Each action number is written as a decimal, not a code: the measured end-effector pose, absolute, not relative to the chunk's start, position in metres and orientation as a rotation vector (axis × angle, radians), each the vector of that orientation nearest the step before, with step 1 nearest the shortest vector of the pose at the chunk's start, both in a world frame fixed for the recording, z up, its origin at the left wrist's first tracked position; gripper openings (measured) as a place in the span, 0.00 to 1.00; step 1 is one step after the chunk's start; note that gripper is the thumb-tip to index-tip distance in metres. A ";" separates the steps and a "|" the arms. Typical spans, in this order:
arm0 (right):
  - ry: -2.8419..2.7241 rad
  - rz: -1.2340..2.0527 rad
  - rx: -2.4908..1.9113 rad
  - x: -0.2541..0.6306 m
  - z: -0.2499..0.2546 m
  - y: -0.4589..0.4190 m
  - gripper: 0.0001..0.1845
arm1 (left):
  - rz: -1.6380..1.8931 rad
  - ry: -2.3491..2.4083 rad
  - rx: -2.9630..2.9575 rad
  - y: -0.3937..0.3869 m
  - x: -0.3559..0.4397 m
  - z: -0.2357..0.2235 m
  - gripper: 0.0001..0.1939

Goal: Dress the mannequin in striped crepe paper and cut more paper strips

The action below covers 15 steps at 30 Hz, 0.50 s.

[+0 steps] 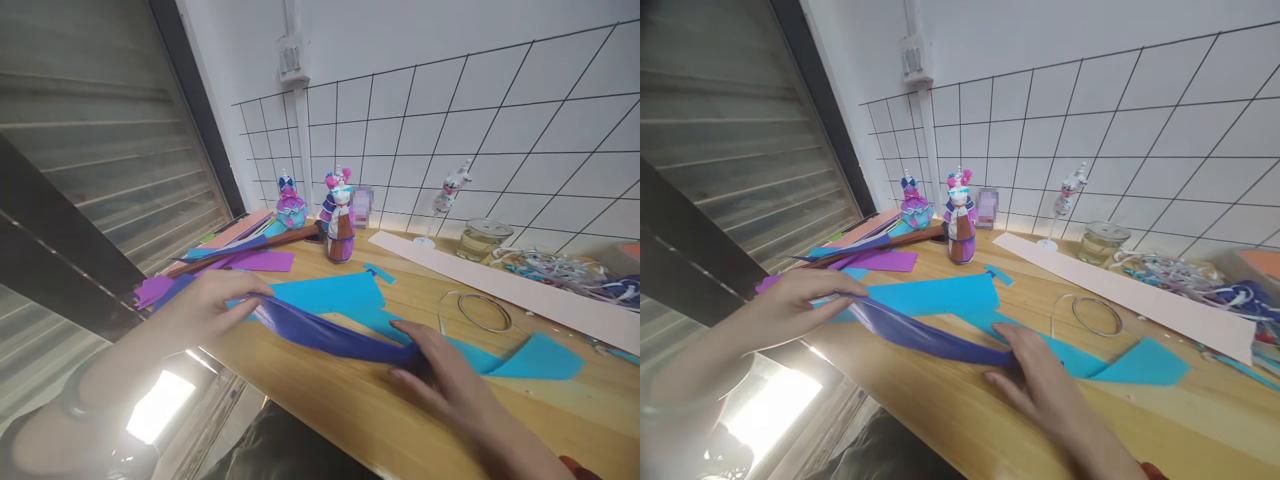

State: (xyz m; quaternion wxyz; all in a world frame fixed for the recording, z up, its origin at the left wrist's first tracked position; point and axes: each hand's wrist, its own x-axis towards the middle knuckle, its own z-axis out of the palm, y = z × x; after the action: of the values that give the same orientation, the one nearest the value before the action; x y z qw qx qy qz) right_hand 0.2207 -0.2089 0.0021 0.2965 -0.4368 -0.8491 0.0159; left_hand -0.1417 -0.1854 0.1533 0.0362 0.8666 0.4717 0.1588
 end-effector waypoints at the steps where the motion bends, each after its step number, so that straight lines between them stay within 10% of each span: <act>1: -2.247 0.026 -1.126 0.218 0.002 -0.210 0.22 | 0.465 1.432 2.619 -0.184 -0.135 0.152 0.17; 9: -2.257 0.592 -1.391 0.225 0.018 -0.209 0.17 | -0.124 1.077 2.119 -0.129 -0.137 0.111 0.18; 15: -2.342 0.844 -1.623 0.220 0.005 -0.200 0.22 | 0.116 1.633 2.329 -0.063 -0.163 0.027 0.30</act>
State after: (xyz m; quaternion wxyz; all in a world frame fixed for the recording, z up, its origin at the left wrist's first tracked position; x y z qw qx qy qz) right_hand 0.2199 -0.2004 0.0054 0.0847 -0.5442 -0.7852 0.2829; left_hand -0.1627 -0.0631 0.0266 0.1467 0.8093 0.5674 0.0404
